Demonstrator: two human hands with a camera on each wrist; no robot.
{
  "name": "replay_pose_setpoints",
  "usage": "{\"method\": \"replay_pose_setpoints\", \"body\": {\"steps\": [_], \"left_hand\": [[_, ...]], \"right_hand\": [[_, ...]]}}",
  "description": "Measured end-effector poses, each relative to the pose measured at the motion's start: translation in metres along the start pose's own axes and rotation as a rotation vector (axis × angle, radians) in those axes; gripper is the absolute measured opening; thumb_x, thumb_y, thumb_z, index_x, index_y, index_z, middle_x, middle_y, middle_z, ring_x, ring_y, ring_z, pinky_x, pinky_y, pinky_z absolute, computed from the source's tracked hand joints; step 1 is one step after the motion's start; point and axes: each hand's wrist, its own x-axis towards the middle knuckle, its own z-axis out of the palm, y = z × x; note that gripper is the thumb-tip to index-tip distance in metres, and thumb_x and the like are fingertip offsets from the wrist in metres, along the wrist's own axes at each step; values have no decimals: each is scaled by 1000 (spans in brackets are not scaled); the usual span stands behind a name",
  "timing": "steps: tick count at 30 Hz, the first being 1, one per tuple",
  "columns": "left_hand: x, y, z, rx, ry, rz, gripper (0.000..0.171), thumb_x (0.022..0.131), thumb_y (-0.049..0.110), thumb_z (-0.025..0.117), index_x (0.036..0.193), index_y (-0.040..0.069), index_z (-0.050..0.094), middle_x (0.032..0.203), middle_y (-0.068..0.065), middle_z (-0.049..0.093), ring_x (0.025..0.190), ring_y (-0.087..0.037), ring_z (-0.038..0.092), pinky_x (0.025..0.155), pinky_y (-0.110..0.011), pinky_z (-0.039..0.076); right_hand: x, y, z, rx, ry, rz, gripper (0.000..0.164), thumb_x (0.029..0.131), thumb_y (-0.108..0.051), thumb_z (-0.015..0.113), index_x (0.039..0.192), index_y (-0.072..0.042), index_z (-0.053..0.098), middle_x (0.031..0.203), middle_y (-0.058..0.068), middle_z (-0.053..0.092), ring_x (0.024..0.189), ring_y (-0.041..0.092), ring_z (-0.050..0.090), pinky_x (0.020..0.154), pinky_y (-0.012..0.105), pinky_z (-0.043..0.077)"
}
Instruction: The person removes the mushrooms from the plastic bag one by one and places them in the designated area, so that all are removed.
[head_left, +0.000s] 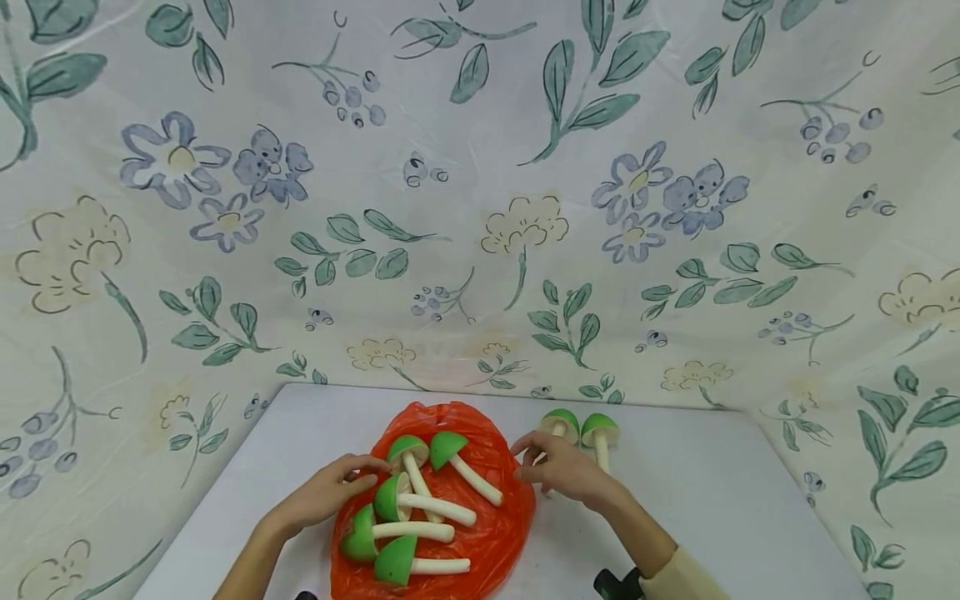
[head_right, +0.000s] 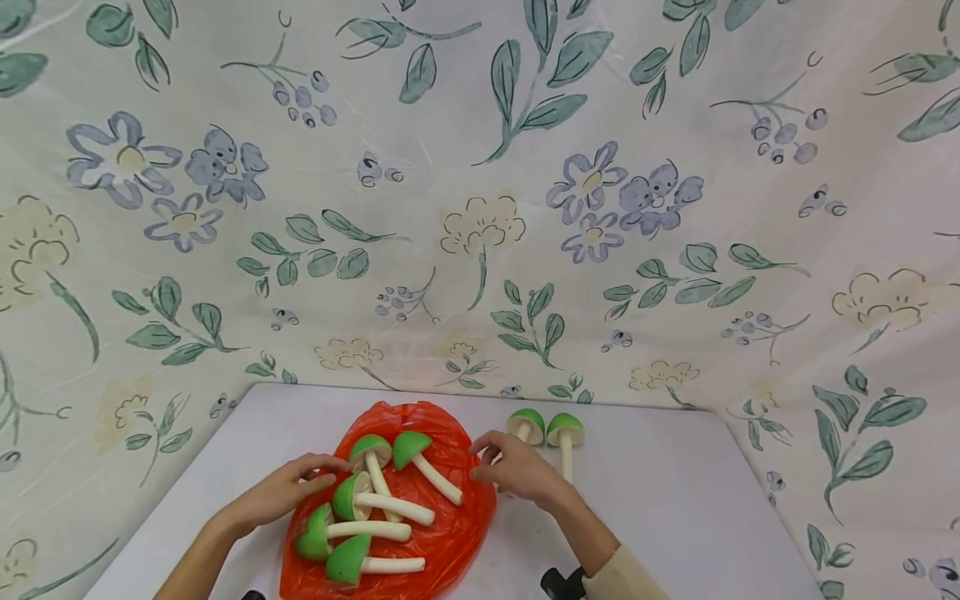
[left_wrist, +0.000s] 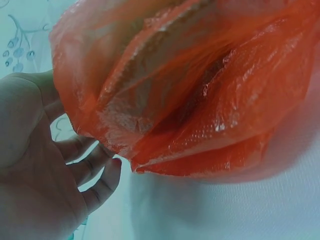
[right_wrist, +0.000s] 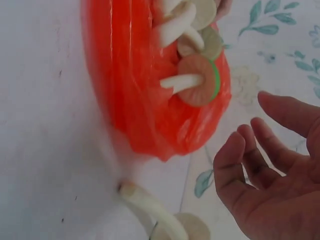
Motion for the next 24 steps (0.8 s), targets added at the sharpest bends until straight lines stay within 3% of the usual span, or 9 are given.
{"method": "replay_pose_setpoints", "body": {"steps": [13,20,24], "left_hand": [[0,-5,1,-9,15,-46,26,103,28,57,124,18,68,128,-8,58,104,-25,52,84,-42,49],[-2,-2,2,-15,6,-48,27,103,27,57,125,18,68,130,-9,58,109,-27,50,88,-46,49],[-2,-2,1,-9,10,-50,26,103,28,56,125,18,68,132,-9,57,112,-28,50,91,-50,49]], "right_hand": [[6,-11,47,-67,-205,-15,26,89,-12,74,114,-7,67,93,0,64,83,18,59,68,28,49],[4,-17,66,-22,-314,-27,25,89,-8,73,114,-9,68,95,1,67,87,15,61,72,24,50],[6,-18,76,-28,-334,-50,24,89,-4,72,113,-8,69,90,-3,67,83,13,63,72,23,51]]}}
